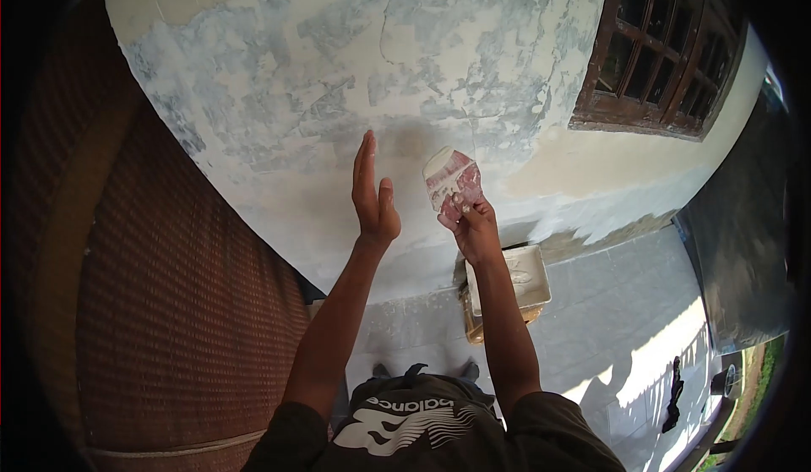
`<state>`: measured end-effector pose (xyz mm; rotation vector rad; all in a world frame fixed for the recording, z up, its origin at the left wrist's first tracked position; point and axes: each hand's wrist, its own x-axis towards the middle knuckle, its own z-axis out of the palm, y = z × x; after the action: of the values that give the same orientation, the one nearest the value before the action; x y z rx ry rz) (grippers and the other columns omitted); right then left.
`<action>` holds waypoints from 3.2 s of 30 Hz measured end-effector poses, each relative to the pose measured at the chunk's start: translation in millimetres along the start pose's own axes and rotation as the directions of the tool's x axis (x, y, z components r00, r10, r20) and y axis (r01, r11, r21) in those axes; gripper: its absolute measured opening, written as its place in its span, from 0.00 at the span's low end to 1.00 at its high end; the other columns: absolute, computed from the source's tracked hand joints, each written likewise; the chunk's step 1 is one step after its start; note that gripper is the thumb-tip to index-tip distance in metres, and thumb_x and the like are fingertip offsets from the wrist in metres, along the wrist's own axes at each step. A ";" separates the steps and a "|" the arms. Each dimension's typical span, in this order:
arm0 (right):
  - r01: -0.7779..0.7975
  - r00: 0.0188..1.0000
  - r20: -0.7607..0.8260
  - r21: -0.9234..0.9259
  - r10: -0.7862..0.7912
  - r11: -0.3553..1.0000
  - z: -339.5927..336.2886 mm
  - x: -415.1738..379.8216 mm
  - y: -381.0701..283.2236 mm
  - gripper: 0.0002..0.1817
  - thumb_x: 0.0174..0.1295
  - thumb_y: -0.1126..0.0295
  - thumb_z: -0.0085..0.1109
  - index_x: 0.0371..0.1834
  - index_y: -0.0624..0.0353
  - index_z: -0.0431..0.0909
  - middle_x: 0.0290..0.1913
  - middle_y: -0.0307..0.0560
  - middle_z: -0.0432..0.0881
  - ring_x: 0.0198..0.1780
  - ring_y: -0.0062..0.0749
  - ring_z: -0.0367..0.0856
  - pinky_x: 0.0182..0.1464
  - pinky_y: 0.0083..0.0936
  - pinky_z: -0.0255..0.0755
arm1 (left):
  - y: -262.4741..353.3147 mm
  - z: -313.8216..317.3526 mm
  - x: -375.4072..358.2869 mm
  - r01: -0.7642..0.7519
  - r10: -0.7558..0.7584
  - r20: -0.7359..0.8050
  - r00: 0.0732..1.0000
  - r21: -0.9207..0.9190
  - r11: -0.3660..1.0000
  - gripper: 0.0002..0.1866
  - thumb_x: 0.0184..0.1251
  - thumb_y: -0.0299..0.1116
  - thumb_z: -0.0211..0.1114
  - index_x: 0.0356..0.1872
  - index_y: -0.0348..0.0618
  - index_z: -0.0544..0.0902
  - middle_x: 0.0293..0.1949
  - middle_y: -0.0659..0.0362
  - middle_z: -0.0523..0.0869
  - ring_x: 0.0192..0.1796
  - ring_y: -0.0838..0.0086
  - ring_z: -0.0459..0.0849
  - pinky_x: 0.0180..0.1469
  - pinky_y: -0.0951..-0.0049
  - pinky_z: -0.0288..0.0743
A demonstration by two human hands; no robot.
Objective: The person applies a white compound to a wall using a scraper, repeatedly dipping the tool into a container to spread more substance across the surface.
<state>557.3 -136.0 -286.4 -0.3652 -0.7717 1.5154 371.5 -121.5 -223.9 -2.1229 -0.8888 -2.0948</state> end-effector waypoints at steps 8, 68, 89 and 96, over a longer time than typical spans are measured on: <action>0.099 0.994 0.045 -0.051 -0.097 0.994 94.3 31.0 21.6 0.13 0.71 0.79 0.54 0.58 0.63 0.76 0.52 0.49 0.84 0.48 0.32 0.88 0.47 0.33 0.90 | -23.4 -82.6 54.8 -0.147 0.148 -0.048 0.988 0.026 0.989 0.29 0.77 0.36 0.41 0.74 0.28 0.63 0.74 0.40 0.67 0.77 0.50 0.64 0.78 0.54 0.54; 0.550 -0.038 0.951 -0.237 -0.307 -0.801 294.4 214.2 -35.0 0.28 0.44 0.82 0.70 0.54 0.61 0.86 0.28 0.42 0.77 0.34 0.36 0.82 0.31 0.29 0.77 | -148.6 -144.9 250.2 -0.372 0.479 -0.049 0.876 0.563 0.738 0.29 0.71 0.23 0.44 0.73 0.27 0.64 0.76 0.43 0.64 0.80 0.48 0.58 0.79 0.44 0.46; 0.472 -0.068 0.900 -0.351 -0.430 -0.809 326.6 249.3 -70.7 0.25 0.45 0.80 0.66 0.53 0.60 0.86 0.27 0.41 0.78 0.34 0.37 0.81 0.34 0.32 0.76 | -143.3 -143.8 249.5 -0.365 0.478 -0.019 0.878 0.619 0.695 0.28 0.70 0.23 0.46 0.72 0.29 0.66 0.76 0.44 0.66 0.80 0.50 0.59 0.78 0.43 0.50; 0.507 0.100 0.942 -0.325 -0.320 -0.799 263.2 226.9 -9.3 0.24 0.48 0.80 0.65 0.53 0.62 0.86 0.29 0.44 0.81 0.41 0.41 0.83 0.39 0.32 0.79 | -143.6 -143.6 249.4 -0.365 0.476 -0.016 0.879 0.620 0.694 0.28 0.70 0.22 0.46 0.71 0.27 0.66 0.76 0.44 0.66 0.80 0.50 0.59 0.78 0.43 0.50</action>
<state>366.5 18.7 -40.4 -0.5099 -1.6968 -1.0622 164.9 32.7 -31.7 -1.5783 -0.7980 -1.4684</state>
